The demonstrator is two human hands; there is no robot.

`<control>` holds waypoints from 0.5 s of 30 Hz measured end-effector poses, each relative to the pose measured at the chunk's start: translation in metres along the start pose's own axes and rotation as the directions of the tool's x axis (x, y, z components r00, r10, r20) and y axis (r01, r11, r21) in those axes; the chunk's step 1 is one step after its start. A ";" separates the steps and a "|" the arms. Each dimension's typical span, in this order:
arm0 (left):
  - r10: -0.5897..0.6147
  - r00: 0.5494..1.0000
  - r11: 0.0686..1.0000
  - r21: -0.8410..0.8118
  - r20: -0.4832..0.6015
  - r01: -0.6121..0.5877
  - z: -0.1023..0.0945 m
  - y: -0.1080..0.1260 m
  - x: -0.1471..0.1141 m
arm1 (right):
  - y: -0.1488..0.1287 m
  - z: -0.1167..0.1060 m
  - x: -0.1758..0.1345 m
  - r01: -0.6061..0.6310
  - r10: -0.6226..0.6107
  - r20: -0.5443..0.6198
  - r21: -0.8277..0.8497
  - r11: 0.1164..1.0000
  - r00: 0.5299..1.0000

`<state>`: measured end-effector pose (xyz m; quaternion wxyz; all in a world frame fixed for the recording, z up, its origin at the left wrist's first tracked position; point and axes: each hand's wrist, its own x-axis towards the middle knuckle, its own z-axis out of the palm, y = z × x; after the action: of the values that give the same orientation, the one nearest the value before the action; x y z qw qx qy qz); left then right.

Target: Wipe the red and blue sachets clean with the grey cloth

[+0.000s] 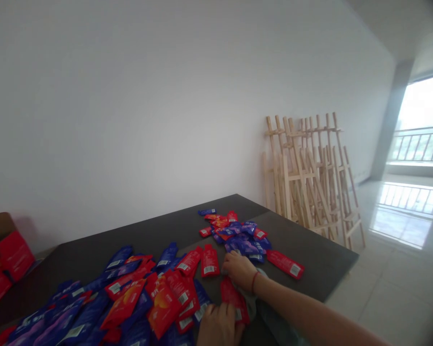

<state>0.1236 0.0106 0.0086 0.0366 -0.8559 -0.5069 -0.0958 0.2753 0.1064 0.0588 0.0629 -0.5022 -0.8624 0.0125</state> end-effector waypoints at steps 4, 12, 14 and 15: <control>-0.015 1.000 1.000 0.014 0.026 0.014 -0.008 0.009 0.001 | 0.003 0.001 -0.020 -0.086 0.088 -0.033 0.054 0.995 0.996; -0.080 0.983 0.995 0.070 0.168 0.069 -0.042 0.029 0.013 | 0.034 0.032 -0.070 -0.077 0.147 -0.171 0.364 0.928 0.974; -0.149 0.978 0.989 0.015 0.148 0.148 -0.047 0.029 0.016 | 0.038 0.036 -0.068 -0.074 0.168 -0.181 0.438 0.896 0.969; -0.190 0.971 0.979 -0.042 0.142 0.198 -0.047 0.030 0.017 | 0.037 0.037 -0.066 -0.068 0.169 -0.183 0.459 0.886 0.968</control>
<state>0.1516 0.0035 0.0591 -0.0320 -0.8075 -0.5866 -0.0539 0.3356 0.0689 0.0128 0.2704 -0.5245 -0.7914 0.1598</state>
